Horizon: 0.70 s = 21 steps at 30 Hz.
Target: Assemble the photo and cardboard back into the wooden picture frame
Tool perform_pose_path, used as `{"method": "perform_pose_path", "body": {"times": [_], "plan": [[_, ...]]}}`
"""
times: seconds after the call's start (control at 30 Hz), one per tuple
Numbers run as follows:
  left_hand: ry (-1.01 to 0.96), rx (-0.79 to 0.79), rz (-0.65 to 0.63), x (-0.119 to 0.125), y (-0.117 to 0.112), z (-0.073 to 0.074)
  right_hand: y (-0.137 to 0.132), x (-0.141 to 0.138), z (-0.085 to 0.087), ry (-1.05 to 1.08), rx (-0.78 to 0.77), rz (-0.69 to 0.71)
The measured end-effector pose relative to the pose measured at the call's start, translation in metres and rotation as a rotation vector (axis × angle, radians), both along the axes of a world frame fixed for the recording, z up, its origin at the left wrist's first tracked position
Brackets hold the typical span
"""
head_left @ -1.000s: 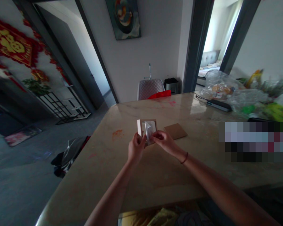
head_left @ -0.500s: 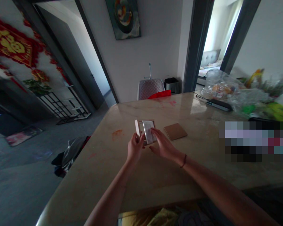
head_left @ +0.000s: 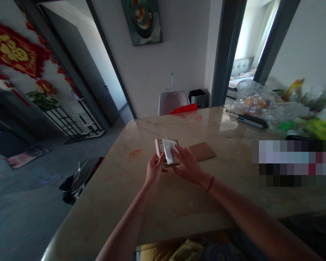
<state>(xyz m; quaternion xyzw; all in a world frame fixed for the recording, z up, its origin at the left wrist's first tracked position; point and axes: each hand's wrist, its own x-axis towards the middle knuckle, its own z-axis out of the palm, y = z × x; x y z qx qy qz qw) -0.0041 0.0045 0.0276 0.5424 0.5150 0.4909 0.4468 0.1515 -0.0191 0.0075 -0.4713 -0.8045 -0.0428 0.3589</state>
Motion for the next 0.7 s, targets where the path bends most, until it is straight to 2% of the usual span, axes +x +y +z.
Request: {"method": "perform_pose_path", "body": {"times": [0.43, 0.7], "plan": [[-0.071, -0.092, -0.028, 0.002, -0.003, 0.002, 0.002, 0.004, 0.005, -0.017, -0.002, -0.019], [-0.077, -0.156, -0.026, 0.002, -0.002, -0.001, -0.005, -0.001, 0.016, -0.103, -0.107, -0.036]]}}
